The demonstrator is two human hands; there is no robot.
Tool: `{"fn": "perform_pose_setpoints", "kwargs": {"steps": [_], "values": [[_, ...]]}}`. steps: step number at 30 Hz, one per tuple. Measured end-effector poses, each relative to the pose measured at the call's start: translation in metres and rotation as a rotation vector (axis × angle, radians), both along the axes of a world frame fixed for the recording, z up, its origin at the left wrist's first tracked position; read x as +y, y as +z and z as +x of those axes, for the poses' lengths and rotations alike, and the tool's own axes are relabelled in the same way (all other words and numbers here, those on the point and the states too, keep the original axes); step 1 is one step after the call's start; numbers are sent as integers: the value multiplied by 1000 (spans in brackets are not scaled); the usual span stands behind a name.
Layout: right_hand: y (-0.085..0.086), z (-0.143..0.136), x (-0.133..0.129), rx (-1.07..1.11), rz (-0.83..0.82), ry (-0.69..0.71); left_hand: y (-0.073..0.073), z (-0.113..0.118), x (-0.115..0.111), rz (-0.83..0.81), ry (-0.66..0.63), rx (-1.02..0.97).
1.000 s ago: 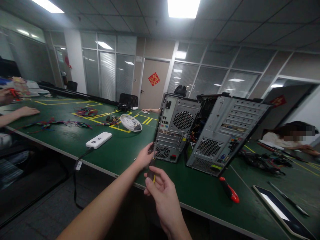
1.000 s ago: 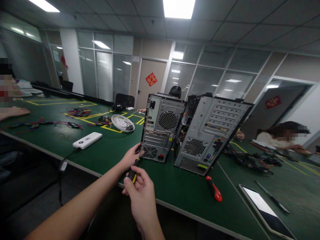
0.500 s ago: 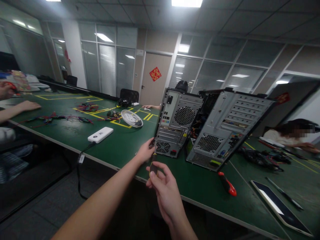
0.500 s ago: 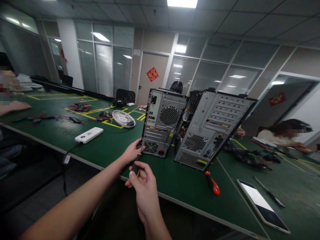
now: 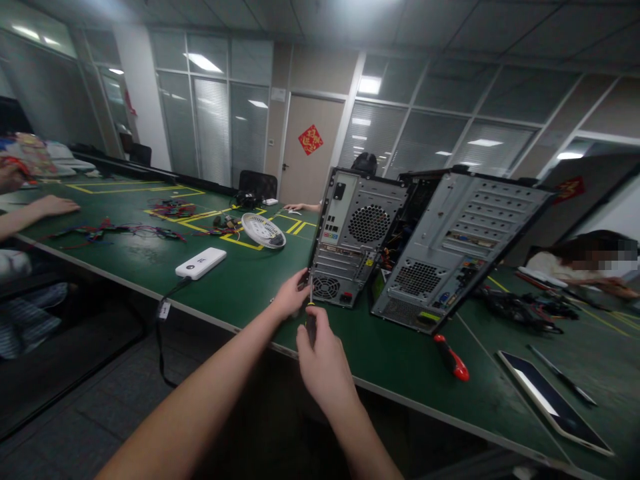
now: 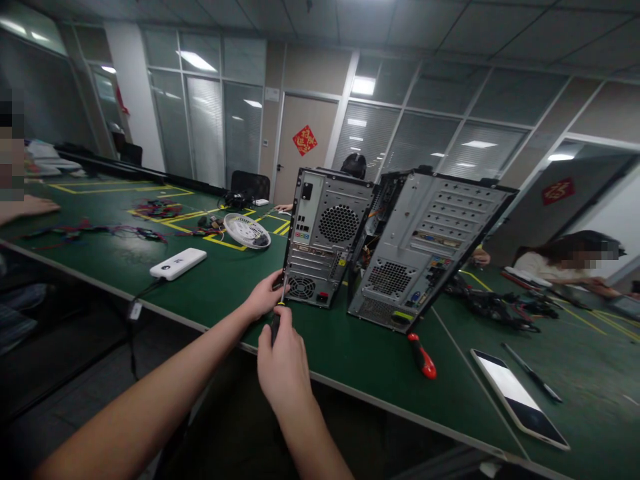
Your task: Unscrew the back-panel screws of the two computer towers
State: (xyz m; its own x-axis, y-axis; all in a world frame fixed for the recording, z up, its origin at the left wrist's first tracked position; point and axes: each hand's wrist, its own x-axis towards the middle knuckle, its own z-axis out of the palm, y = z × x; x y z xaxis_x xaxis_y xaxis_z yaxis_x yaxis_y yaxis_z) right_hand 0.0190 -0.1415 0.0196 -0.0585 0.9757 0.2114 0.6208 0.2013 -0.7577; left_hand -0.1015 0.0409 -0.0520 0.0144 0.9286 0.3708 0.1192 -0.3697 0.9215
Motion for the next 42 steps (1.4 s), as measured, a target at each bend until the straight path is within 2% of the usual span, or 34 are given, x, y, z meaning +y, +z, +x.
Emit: {"fn": "perform_pose_setpoints", "kwargs": {"steps": [3,6,13,18,25,36,42], "values": [[10,-6,1,-226,4,-83,-1,0,1,10,-12,3],[16,-11,3,-337,-3,-147,-1,0,0,16,-18,4],[27,-13,9,-334,-45,-129,-3,-2,2,43,-24,49],[26,-6,9,-239,-69,-118,-6,-2,5,40,-4,71],[14,-2,13,-56,-54,-104,-8,-2,6,56,-8,57],[-21,-1,30,425,-74,-64,-11,-2,8,52,-22,-13],[-24,-11,28,649,-146,-61,-8,-1,6,34,-3,29]]}}
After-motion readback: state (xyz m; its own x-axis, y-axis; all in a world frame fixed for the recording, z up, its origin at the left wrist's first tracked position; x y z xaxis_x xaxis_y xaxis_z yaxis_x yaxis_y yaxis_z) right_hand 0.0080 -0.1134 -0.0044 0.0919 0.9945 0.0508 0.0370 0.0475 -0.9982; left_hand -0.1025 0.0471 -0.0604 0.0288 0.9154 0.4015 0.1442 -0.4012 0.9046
